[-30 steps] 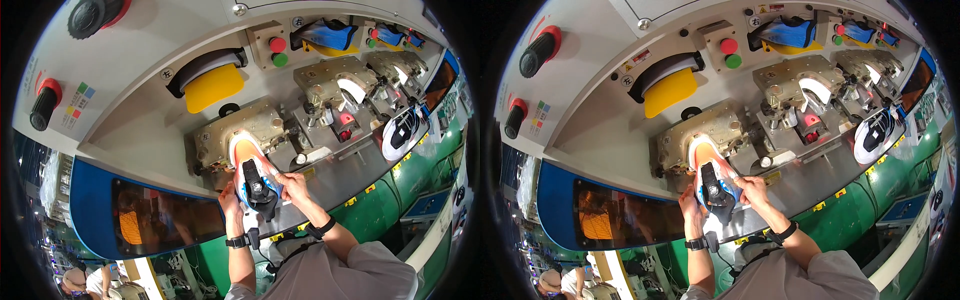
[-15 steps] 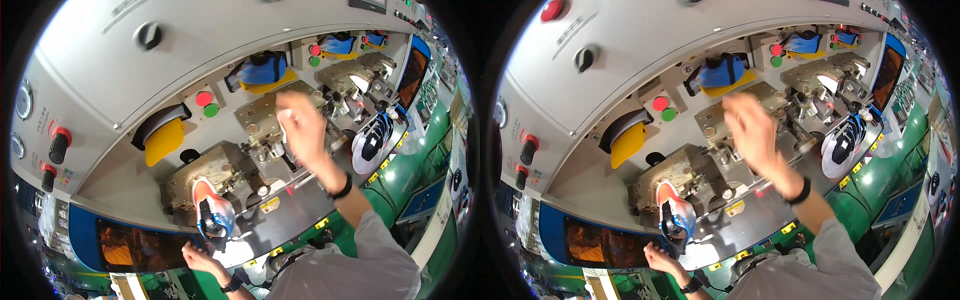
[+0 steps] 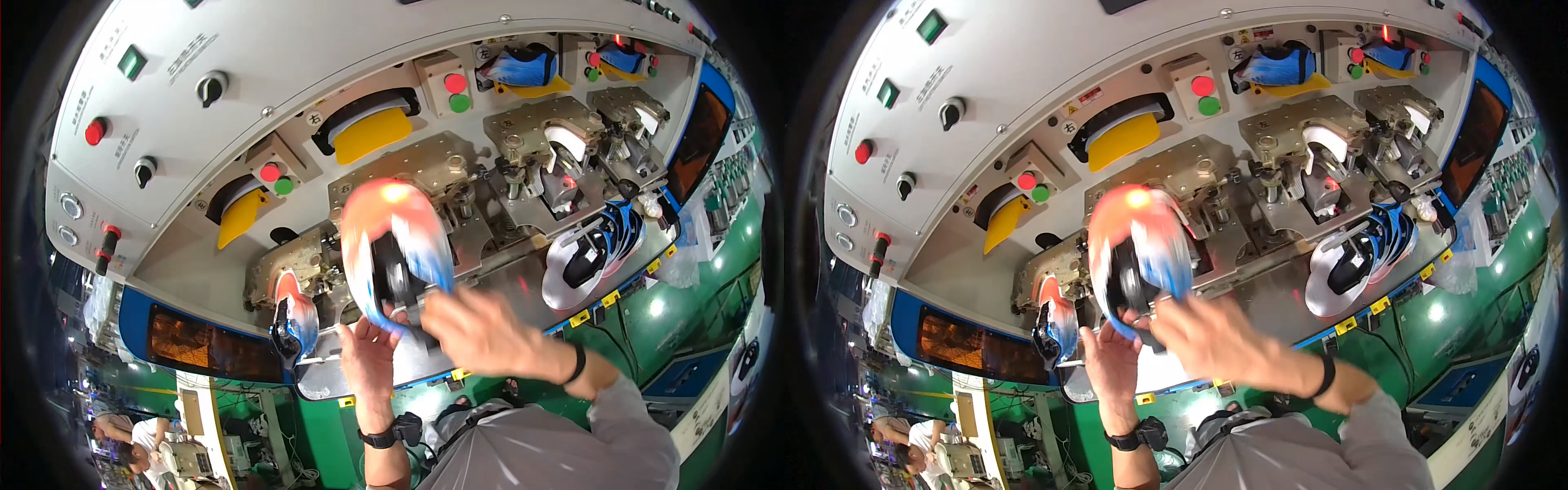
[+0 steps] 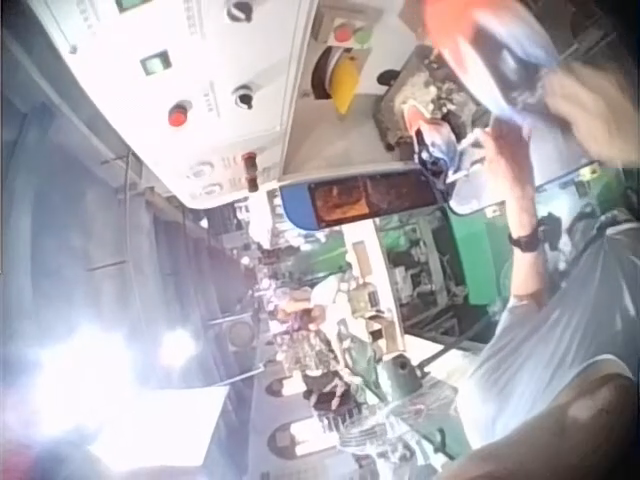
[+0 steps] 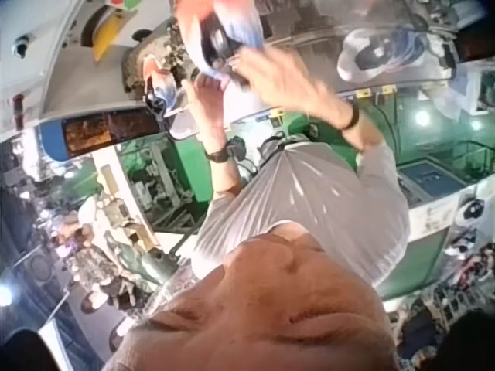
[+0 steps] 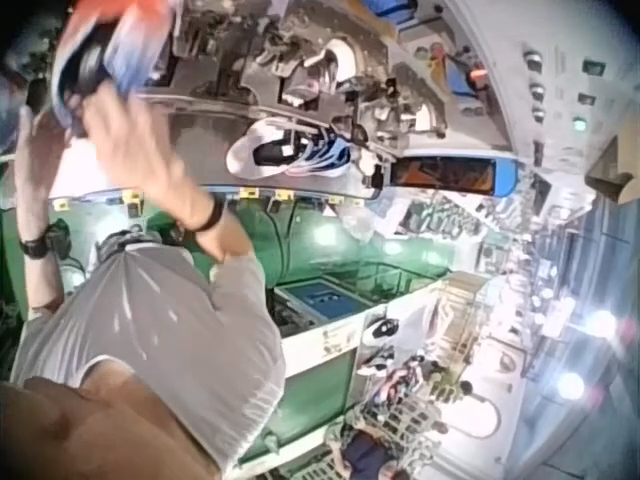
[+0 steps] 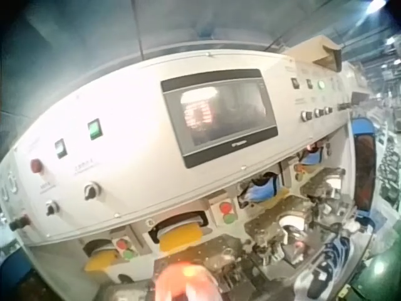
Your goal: Operating a toe-lasting machine to shape shoe uppers onto lasts.
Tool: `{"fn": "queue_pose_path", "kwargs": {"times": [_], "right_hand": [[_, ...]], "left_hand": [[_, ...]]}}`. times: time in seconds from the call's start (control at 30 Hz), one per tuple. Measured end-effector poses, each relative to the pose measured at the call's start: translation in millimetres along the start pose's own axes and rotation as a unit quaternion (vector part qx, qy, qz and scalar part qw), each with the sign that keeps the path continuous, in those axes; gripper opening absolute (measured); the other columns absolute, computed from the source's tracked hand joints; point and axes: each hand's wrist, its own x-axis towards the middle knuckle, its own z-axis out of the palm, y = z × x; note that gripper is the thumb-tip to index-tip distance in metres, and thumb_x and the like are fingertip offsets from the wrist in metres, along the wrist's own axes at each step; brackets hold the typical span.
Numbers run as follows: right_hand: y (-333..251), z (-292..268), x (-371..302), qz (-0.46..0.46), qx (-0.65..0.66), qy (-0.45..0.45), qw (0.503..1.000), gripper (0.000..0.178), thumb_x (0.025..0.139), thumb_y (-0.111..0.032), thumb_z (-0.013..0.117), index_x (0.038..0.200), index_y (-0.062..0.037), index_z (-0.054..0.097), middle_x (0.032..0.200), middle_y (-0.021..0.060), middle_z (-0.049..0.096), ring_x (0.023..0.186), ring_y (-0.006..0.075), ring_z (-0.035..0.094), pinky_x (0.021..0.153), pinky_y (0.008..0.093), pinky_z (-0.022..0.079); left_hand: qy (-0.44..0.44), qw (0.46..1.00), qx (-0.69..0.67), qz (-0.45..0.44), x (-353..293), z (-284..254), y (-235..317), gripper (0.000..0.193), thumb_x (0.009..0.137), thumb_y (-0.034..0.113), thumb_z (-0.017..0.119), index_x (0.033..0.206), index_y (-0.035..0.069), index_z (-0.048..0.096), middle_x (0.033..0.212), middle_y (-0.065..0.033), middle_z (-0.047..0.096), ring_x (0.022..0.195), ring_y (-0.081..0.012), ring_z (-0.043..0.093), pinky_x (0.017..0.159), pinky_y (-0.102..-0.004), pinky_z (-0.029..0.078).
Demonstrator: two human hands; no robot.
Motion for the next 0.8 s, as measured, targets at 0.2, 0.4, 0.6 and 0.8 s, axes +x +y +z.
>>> {"fn": "queue_pose_path", "kwargs": {"times": [0.2,0.4,0.6,0.8], "right_hand": [[-12.5,1.5,-71.1,0.094,0.207,-0.075,0.971,0.029,0.071,-0.008,0.071,0.098,-0.0053,0.061,0.104,0.0062,0.056,0.074,0.0159,0.062,0.06,0.029,0.054],[33.9,32.9,-93.4,0.583,0.534,0.131,0.598,0.025,0.094,-0.025,0.064,0.099,-0.001,0.064,0.099,0.0052,0.063,0.06,0.0107,0.059,0.044,0.0209,0.041],[80.6,108.7,-84.7,0.643,0.617,0.062,0.45,0.034,0.094,-0.036,0.065,0.085,-0.0041,0.059,0.063,0.0023,0.055,0.044,0.0089,0.047,0.036,0.0222,0.025],[96.0,123.4,-77.5,0.658,0.578,0.1,0.473,0.035,0.091,-0.037,0.069,0.083,-0.0045,0.059,0.062,0.0019,0.054,0.042,0.0089,0.047,0.034,0.0232,0.026]], "left_hand": [[0.096,0.987,-0.088,-0.094,11.5,-21.7,-57.7,0.039,0.104,0.027,0.041,0.129,-0.001,0.05,0.118,-0.014,0.064,0.104,-0.0256,0.065,0.093,-0.0427,0.053],[0.082,0.979,-0.127,-0.133,54.0,-47.8,-83.3,0.038,0.103,0.026,0.045,0.131,0.0,0.051,0.123,-0.0131,0.063,0.108,-0.0265,0.063,0.097,-0.0439,0.05],[0.086,0.985,-0.087,-0.12,108.7,-55.7,-92.9,0.032,0.101,0.022,0.05,0.123,0.001,0.057,0.117,-0.0095,0.066,0.104,-0.0236,0.064,0.094,-0.0392,0.05],[0.1,0.991,0.016,-0.093,140.2,-59.2,-93.0,0.027,0.1,0.018,0.053,0.114,-0.003,0.061,0.107,-0.0092,0.068,0.091,-0.0187,0.067,0.083,-0.0335,0.054]]}}
